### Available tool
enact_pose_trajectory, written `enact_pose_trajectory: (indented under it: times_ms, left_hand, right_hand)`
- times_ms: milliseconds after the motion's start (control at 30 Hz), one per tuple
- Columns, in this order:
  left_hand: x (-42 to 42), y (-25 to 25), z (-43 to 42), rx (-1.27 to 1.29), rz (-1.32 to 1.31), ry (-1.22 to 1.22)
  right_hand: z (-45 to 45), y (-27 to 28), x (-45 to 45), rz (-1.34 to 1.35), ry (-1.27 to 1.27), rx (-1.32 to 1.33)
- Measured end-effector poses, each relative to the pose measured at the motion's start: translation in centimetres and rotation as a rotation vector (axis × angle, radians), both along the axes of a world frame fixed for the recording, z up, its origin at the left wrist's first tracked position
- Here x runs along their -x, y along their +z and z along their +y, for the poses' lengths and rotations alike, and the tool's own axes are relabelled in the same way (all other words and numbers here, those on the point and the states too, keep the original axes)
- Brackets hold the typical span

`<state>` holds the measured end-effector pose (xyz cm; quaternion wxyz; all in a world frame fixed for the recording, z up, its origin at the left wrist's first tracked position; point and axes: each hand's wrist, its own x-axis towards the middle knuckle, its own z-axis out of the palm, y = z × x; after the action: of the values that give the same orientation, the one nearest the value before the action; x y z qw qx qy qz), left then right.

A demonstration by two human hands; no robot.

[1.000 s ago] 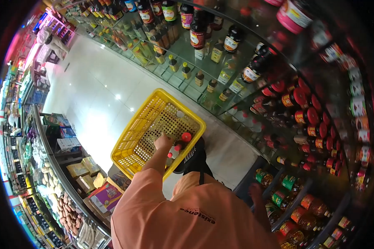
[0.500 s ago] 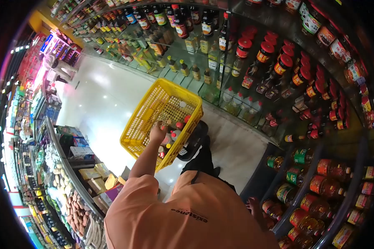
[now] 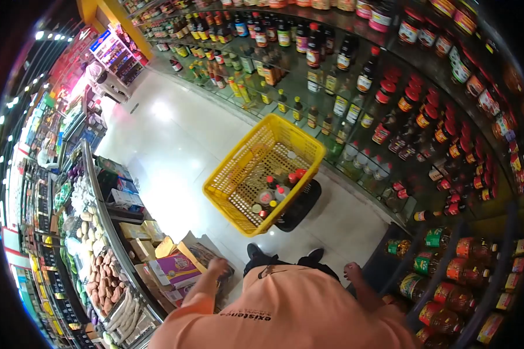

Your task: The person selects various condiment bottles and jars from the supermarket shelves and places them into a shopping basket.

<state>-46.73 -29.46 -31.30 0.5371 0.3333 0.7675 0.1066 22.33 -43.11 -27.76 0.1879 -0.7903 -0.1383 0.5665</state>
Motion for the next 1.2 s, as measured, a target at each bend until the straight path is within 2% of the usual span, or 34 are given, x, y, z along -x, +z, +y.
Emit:
enact_pose_trajectory:
  times_ms: [67, 100, 133, 167, 200, 233, 267, 300, 367, 400, 467, 533, 600, 667, 700, 733, 800, 833, 867, 933, 967, 1033, 1067, 1133, 1200]
  left_hand:
    - [0.1, 1.9, -5.0, -0.042, -0.144, -0.263]
    - [-1.1, 5.5, -6.2, 0.116, -0.122, -0.035]
    - [0.1, 4.4, -8.7, -0.024, -0.079, -0.007]
    - [1.7, 5.0, -9.8, 0.033, -0.020, -0.072]
    - [2.2, 8.2, -10.6, 0.048, 0.039, -0.070]
    - [3.2, 10.8, -11.1, 0.081, 0.019, -0.009]
    - [8.2, 2.5, -15.9, 0.040, -0.081, 0.142]
    - [8.9, 5.6, -16.1, 0.028, 0.054, 0.081]
    - [11.7, 9.8, -18.1, 0.098, -0.065, 0.466]
    - [13.9, 8.8, -19.1, 0.097, -0.076, 0.481]
    - [18.8, 3.9, -23.0, 0.177, -0.081, 0.671]
    - [21.4, 3.0, -23.9, 0.153, -0.109, 0.704]
    - [24.2, 0.7, -25.2, 0.024, -0.227, 0.807]
    - [25.1, 3.7, -23.6, 0.021, -0.191, 0.814]
    - [24.8, 6.5, -22.0, 0.022, -0.156, 0.820]
    - [25.1, 6.8, -21.5, 0.021, -0.156, 0.820]
    - [26.1, 7.1, -20.1, 0.044, -0.177, 0.816]
    - [26.7, 5.6, -20.2, 0.013, -0.256, 0.885]
    - [27.1, 5.3, -20.8, -0.233, -0.054, 0.437]
    - [29.1, -0.5, -23.2, -0.560, 0.010, 0.179]
    - [29.4, 0.6, -21.5, -0.561, 0.015, 0.175]
    - [30.1, 4.3, -17.4, 0.217, -0.010, 0.600]
    - [30.7, 4.3, -16.3, 0.225, 0.002, 0.578]
    - [32.6, 4.5, -14.5, 0.106, 0.074, 0.423]
    - [35.1, 4.0, -12.1, 0.057, 0.130, 0.355]
  right_hand:
    - [2.8, -0.4, 2.4, -0.279, 0.518, -0.057]
    - [5.5, 3.9, 4.9, -0.343, 0.663, -0.043]
    - [7.7, 4.7, 7.2, -0.342, 0.678, -0.052]
    - [9.4, 5.1, 9.6, -0.389, 0.792, -0.062]
    - [10.8, 5.4, 12.3, -0.436, 0.904, -0.071]
    - [12.0, 5.8, 15.3, -0.449, 0.916, -0.171]
    - [13.5, 6.3, 18.5, -0.451, 0.920, -0.180]
    - [15.1, 7.2, 22.0, -0.447, 0.918, -0.280]
    - [18.2, 10.4, 29.2, -0.439, 0.874, -0.466]
    - [19.8, 11.2, 32.6, -0.446, 0.891, -0.469]
    - [22.6, 12.4, 38.2, -0.460, 0.906, -0.588]
    - [25.0, 12.7, 42.9, -0.430, 0.898, -0.680]
    - [26.9, 12.3, 46.3, -0.424, 0.940, -0.644]
    - [28.3, 11.2, 48.7, -0.564, 0.975, -0.726]
    - [28.7, 11.6, 49.7, -0.539, 0.993, -0.680]
    - [29.2, 11.4, 50.6, -0.539, 0.993, -0.681]
    - [30.3, 10.5, 51.7, -0.552, 0.973, -0.504]
    - [31.3, 8.5, 51.3, -0.509, 0.937, -0.500]
    - [32.6, 8.1, 51.1, -0.503, 0.937, -0.502]
    - [35.4, 8.0, 51.3, -0.435, 0.745, -0.236]
    - [36.6, 7.0, 51.0, -0.429, 0.742, -0.238]
    - [38.9, 3.6, 50.6, -0.415, 0.804, -0.115]
    - [40.1, 1.9, 50.5, -0.405, 0.798, -0.125]
    - [42.2, -1.7, 51.6, -0.397, 0.982, -0.048]
    - [45.2, -0.9, 53.7, -0.321, 0.956, -0.034]
